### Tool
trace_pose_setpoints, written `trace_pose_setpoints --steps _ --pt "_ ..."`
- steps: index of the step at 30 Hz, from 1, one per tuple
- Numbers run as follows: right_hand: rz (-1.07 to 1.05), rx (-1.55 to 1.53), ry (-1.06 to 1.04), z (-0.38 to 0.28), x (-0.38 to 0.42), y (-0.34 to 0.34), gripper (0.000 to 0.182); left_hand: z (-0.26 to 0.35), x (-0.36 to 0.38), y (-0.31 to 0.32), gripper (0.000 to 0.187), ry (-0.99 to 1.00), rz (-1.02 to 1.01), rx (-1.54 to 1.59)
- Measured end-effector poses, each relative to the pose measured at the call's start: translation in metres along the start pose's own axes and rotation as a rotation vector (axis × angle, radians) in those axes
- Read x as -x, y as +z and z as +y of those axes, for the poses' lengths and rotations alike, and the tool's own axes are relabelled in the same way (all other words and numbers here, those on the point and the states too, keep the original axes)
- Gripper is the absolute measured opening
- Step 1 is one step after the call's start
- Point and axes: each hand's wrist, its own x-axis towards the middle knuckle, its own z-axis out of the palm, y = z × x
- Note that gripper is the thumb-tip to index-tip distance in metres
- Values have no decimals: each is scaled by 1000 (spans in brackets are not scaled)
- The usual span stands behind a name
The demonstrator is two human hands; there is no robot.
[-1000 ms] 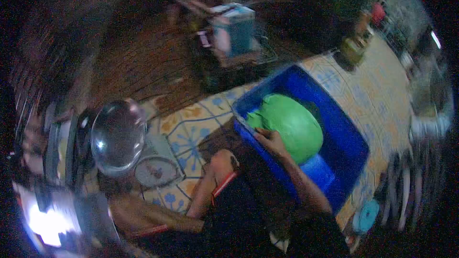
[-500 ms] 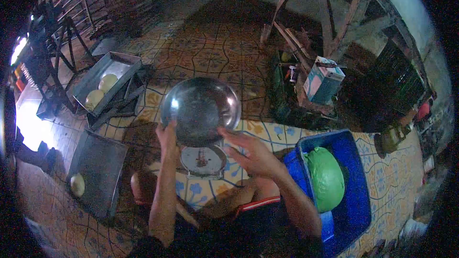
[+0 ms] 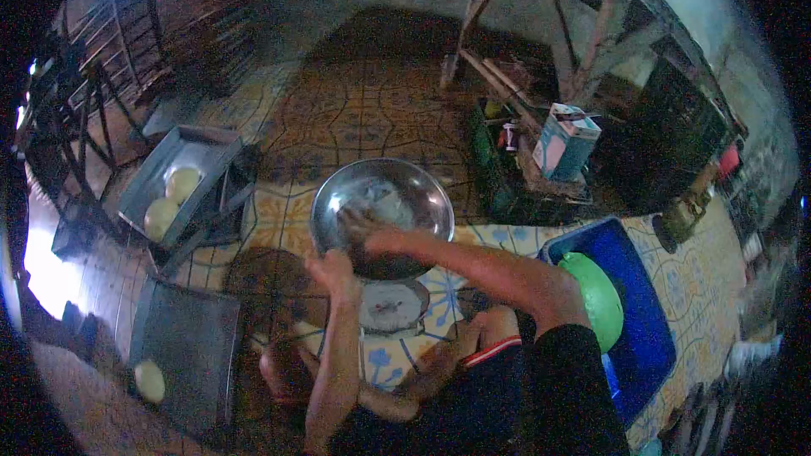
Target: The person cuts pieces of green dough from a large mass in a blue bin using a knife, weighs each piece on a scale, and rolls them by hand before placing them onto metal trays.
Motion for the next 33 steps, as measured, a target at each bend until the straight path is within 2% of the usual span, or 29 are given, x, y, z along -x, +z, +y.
trace_pose_setpoints --steps 1,2,3,4,6,7,9,10,11,12,13,15,16,18,20,21,23,26,29,30,31,32,33 --pt "50 -172 -64 2 -6 7 56 5 -1 5 48 -28 -3 -14" --pt "-65 -161 -90 -14 -4 -13 57 39 6 6 48 -145 -14 -25" --pt "-180 56 -56 -35 6 -46 58 68 14 4 48 -266 -16 -41" --pt "-302 275 -48 -57 16 -81 58 73 15 4 46 -272 4 -31" --pt "-371 351 141 -54 42 -102 62 79 10 10 44 -292 73 -108" --pt "-393 325 96 -51 35 -89 63 82 6 16 44 -307 119 -196" --pt "-438 270 7 -46 20 -64 65 90 12 17 37 -352 60 -98" --pt "-324 49 -108 -40 2 -50 66 91 11 17 36 -388 47 -43" --pt "-340 22 -92 -44 -1 -59 64 91 11 19 35 -419 42 14" --pt "-355 -5 -75 -48 -4 -69 62 72 17 13 33 -335 29 284" --pt "-502 154 77 -69 -6 -118 58 64 14 9 33 -375 60 291" --pt "-322 475 226 -63 8 -119 51 52 3 -4 33 -406 106 307" --pt "5 621 223 -36 31 -74 47 45 -4 -10 34 -399 119 313" --pt "-123 443 172 -39 42 -75 51 21 -9 -22 34 -326 78 312" --pt "-208 259 176 -53 23 -73 55 57 11 0 32 -336 48 209" --pt "-248 187 210 -58 14 -76 57 76 21 11 32 -340 33 157" --pt "-307 166 370 -65 3 -89 61 56 6 -13 27 -270 -124 -52" --pt "-382 196 602 -66 11 -91 64 46 7 9 20 -419 321 -16" --pt "-505 -121 557 -84 40 -120 52 0 -5 -13 8 -59 16 97" --pt "-534 -285 499 -99 51 -142 50 11 0 -2 4 -38 6 87" --pt "-554 -457 434 -106 63 -151 51 24 3 4 8 -18 -6 69" --pt "-105 -704 277 -108 94 -150 47 2 -12 -6 13 -138 45 -35" --pt "361 -911 110 -113 137 -148 43 -8 -24 -12 15 -213 15 -30"
